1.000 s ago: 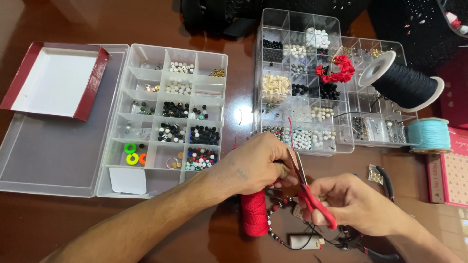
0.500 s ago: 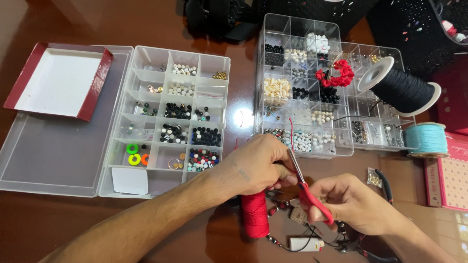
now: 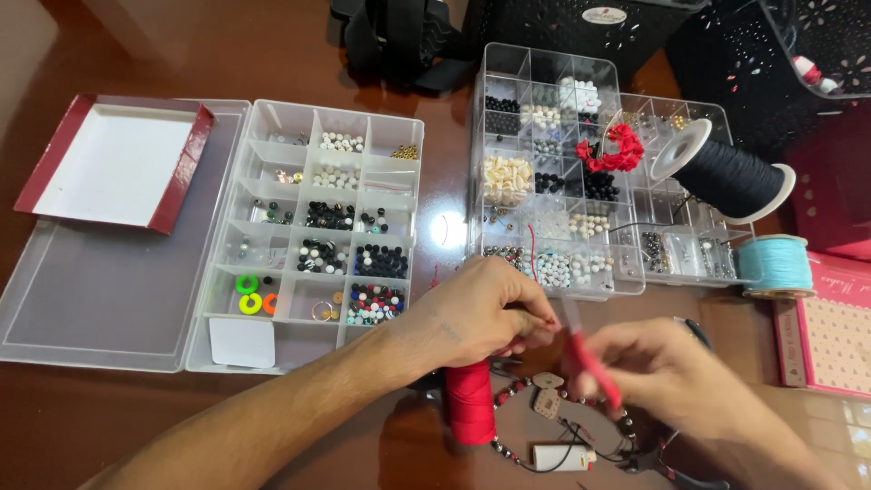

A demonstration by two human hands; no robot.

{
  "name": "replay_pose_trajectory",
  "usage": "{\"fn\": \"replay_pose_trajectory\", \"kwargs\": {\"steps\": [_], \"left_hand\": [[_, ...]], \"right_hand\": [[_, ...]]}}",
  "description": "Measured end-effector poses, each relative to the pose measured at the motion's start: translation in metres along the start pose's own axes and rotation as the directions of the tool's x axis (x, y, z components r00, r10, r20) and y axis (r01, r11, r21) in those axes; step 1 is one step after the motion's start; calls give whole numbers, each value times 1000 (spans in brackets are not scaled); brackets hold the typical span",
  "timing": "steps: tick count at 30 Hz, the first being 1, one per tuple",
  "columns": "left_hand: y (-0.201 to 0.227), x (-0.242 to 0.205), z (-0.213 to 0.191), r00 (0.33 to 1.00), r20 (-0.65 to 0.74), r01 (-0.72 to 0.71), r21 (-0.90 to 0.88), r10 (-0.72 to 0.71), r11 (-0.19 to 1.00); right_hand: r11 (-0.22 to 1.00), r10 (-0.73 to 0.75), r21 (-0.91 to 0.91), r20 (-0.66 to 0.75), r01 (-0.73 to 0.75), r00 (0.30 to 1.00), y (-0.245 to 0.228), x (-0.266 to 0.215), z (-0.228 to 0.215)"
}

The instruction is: Finishing the ends of a handmade beaded bracelet by singeing thread with a lighter and trimming excess with scissors.

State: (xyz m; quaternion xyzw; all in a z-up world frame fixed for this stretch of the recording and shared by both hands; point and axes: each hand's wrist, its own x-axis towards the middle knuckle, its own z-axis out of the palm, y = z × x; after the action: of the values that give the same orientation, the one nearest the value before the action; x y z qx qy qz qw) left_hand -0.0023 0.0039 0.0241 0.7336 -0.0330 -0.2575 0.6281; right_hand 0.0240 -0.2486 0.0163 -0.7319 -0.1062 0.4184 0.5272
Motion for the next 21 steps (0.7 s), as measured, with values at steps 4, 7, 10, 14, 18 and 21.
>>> {"fn": "replay_pose_trajectory", "kwargs": {"steps": [4,7,10,14,18,21], "left_hand": [[-1,-1,-1,995,-8,-99,153,102,983],[3,-4,-1,989,-1,-141,293,148,946],[6,-7,-3,986,49,-169,324,162,931],[14,-14,-6,961,9,-254,420,276,871],[15,-27,-1,854,-4,-442,523,521,729],[5,-38,8,767,16,-494,652,641,575]], "right_hand": [[902,-130,-425,-432,-74,893,-20,-32,-31],[844,-334,-537,-501,16,798,27,-60,-83],[884,-388,-464,-673,50,630,119,-83,-142],[966,-230,-256,-843,13,487,211,-119,-179],[954,-262,-299,-858,-15,443,342,-159,-224],[942,-331,-315,-805,117,492,405,-177,-235]]}}
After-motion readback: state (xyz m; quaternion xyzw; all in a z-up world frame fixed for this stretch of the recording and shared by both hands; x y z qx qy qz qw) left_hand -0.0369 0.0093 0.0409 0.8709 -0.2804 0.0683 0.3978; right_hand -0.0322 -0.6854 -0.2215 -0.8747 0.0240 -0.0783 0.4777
